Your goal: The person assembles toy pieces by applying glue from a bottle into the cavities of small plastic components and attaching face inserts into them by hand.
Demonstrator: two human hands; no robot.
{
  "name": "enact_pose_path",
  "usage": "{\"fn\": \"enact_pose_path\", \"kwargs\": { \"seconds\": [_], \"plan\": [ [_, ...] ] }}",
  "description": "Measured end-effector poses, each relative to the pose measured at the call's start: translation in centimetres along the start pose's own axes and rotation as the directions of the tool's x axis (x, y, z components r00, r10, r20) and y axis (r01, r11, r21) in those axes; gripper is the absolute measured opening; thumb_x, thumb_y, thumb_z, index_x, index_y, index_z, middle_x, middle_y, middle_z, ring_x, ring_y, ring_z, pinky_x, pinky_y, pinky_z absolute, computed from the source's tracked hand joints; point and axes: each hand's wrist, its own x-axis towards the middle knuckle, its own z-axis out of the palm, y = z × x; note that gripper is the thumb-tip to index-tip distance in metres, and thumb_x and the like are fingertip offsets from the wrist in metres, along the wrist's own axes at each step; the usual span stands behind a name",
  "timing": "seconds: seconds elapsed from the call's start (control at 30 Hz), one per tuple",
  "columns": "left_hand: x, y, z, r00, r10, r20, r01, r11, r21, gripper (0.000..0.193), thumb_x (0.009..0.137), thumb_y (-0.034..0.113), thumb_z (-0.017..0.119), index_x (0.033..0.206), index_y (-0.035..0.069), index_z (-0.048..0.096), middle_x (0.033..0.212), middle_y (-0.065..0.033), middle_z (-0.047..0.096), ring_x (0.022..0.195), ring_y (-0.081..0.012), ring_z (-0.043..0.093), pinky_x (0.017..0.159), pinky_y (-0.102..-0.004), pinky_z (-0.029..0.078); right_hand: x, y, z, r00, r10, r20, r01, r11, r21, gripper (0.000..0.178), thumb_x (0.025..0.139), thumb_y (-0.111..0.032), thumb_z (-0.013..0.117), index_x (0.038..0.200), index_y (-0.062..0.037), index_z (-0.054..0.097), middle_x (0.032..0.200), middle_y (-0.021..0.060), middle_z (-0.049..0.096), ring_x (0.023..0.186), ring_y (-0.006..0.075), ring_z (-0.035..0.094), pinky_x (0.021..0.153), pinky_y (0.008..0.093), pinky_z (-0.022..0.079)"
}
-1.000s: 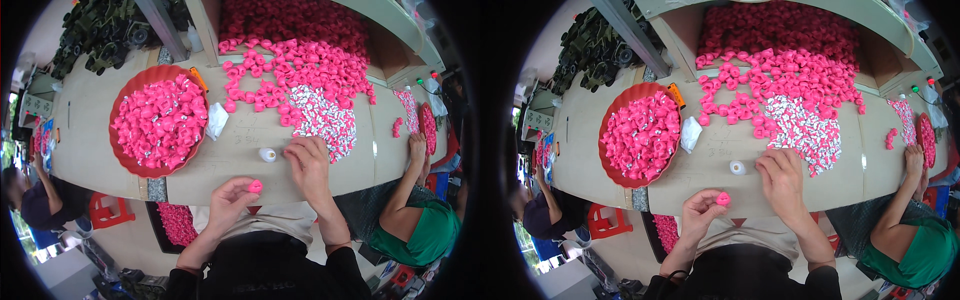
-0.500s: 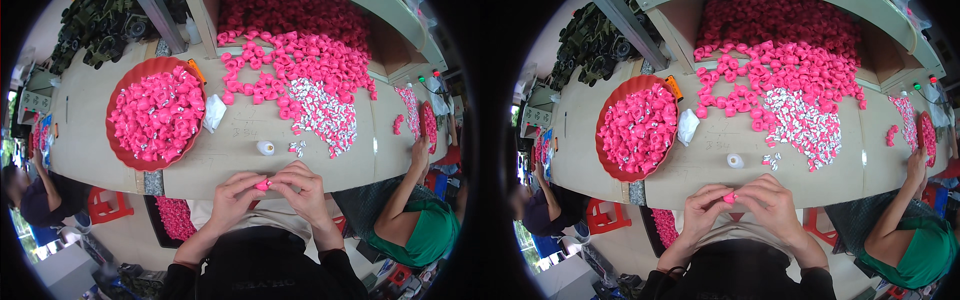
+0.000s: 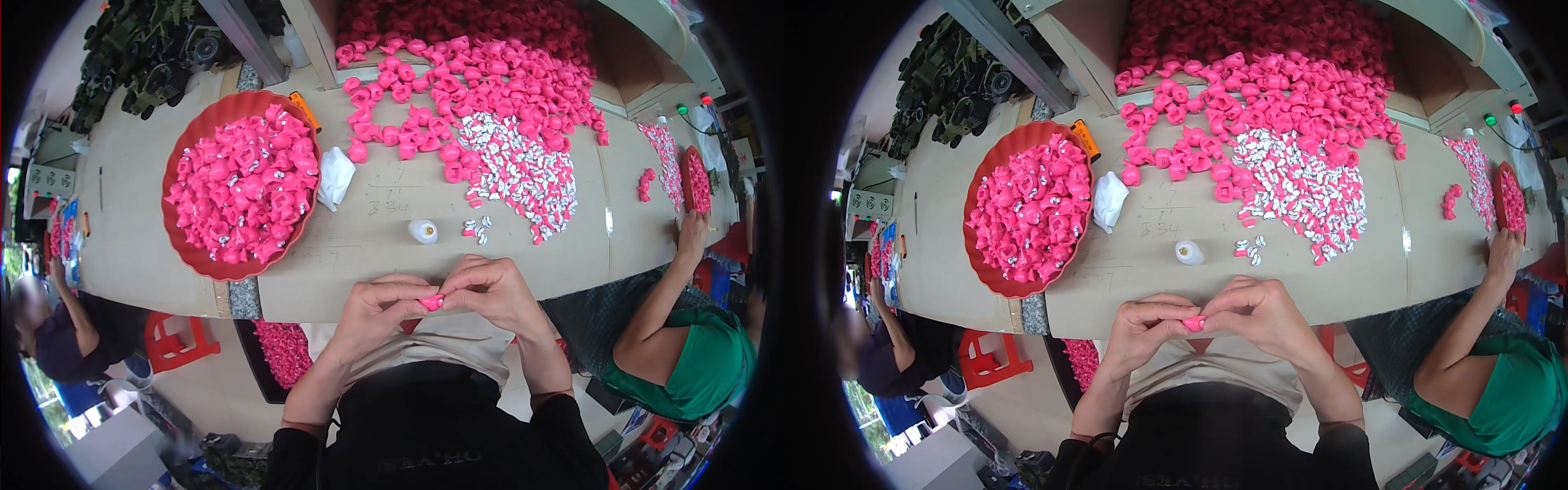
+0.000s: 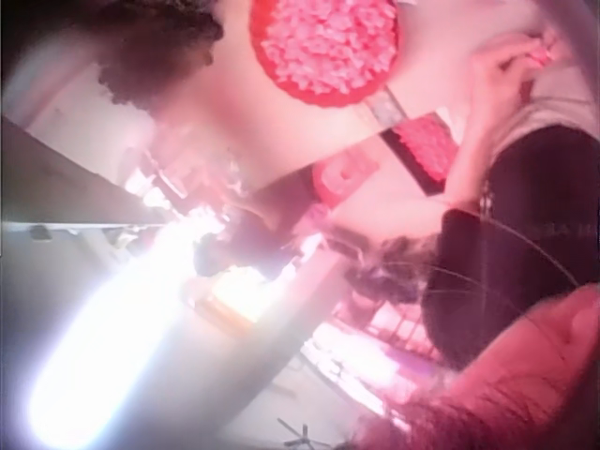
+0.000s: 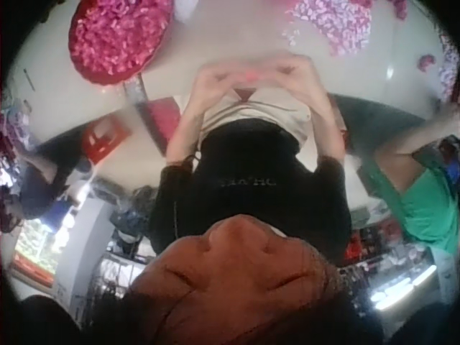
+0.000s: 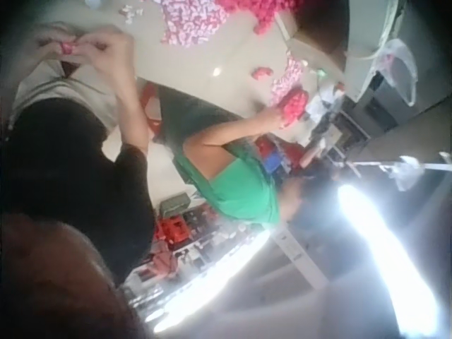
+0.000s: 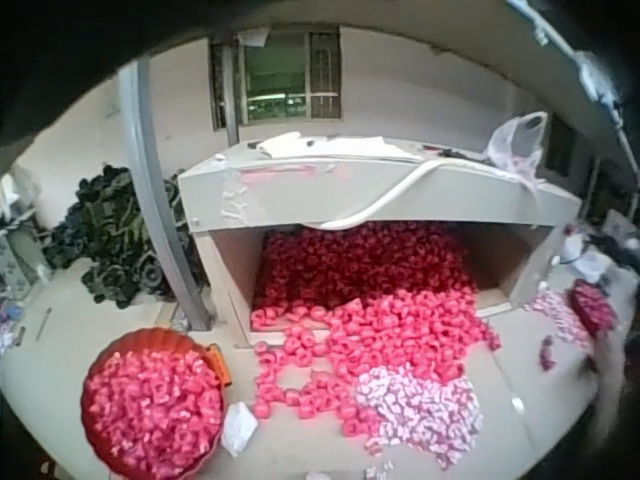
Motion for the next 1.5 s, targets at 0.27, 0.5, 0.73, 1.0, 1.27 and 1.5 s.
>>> {"fn": "enact_pose_path", "kwargs": {
  "seconds": [0.27, 0.5, 0.73, 1.0, 1.27, 1.5],
  "plan": [
    [0.5, 0.0, 0.7, 0.998, 0.062, -0.027, -0.057, 0.983, 0.173, 0.024, 0.076, -0.009, 0.063, 0.097, 0.002, 0.07, 0.095, -0.01, 0.065, 0.083, -0.0144, 0.062, 0.073, -0.0245, 0.051, -0.8, 0.6, 0.5, 0.992, 0.109, -0.061, -0.106, 0.993, 0.055, 0.007, 0.076, -0.006, 0.069, 0.081, -0.0018, 0.067, 0.075, 0.003, 0.056, 0.065, 0.0098, 0.05, 0.058, 0.0238, 0.04],
    [0.3, -0.3, 0.9, 1.0, 0.024, -0.019, -0.022, 0.995, 0.097, 0.022, 0.077, -0.007, 0.063, 0.097, 0.002, 0.07, 0.095, -0.0091, 0.065, 0.081, -0.013, 0.062, 0.071, -0.0237, 0.051, -1.4, 0.4, 0.7, 0.995, 0.047, -0.09, -0.046, 0.999, 0.006, 0.007, 0.078, -0.007, 0.068, 0.08, -0.0013, 0.066, 0.075, 0.0037, 0.056, 0.065, 0.0102, 0.051, 0.058, 0.0248, 0.04],
    [-0.4, -0.1, 1.0, 0.999, 0.03, -0.013, -0.029, 0.995, 0.092, 0.02, 0.08, -0.006, 0.061, 0.097, 0.001, 0.069, 0.095, -0.0083, 0.064, 0.073, -0.011, 0.061, 0.059, -0.0225, 0.051, -1.7, -0.1, 0.8, 0.995, -0.08, -0.054, 0.073, 0.99, -0.122, 0.007, 0.075, -0.006, 0.067, 0.078, -0.0008, 0.065, 0.07, 0.0065, 0.059, 0.07, 0.0156, 0.054, 0.059, 0.0283, 0.043],
    [-0.7, 0.0, 0.8, 0.998, 0.069, -0.008, -0.068, 0.995, 0.072, 0.021, 0.08, -0.008, 0.061, 0.096, 0.002, 0.07, 0.096, -0.0085, 0.064, 0.074, -0.0111, 0.061, 0.059, -0.0222, 0.052, -2.2, -1.2, 1.7, 0.982, -0.162, -0.102, 0.133, 0.962, -0.24, 0.003, 0.073, -0.003, 0.066, 0.075, -0.0014, 0.064, 0.07, 0.0057, 0.061, 0.072, 0.0195, 0.054, 0.061, 0.0306, 0.045],
    [-0.7, -0.2, 0.4, 0.987, 0.16, 0.034, -0.163, 0.981, 0.106, 0.024, 0.079, -0.009, 0.059, 0.095, 0.005, 0.07, 0.1, -0.0103, 0.064, 0.079, -0.0136, 0.063, 0.062, -0.0229, 0.054, -2.5, -1.0, 2.7, 0.908, -0.383, -0.167, 0.288, 0.864, -0.414, 0.011, 0.068, -0.001, 0.073, 0.076, -0.0018, 0.065, 0.074, 0.0059, 0.063, 0.071, 0.0205, 0.055, 0.06, 0.0305, 0.046],
    [-0.8, -0.5, 0.2, 0.99, 0.138, 0.014, -0.139, 0.988, 0.066, 0.022, 0.081, -0.008, 0.058, 0.098, 0.001, 0.068, 0.108, -0.0114, 0.061, 0.088, -0.0162, 0.062, 0.071, -0.0257, 0.054, -2.3, -1.2, 3.3, 0.896, -0.387, -0.219, 0.291, 0.882, -0.371, 0.007, 0.068, 0.002, 0.066, 0.073, -0.0034, 0.065, 0.074, 0.0042, 0.062, 0.07, 0.0211, 0.054, 0.061, 0.0307, 0.045]
  ]
}}
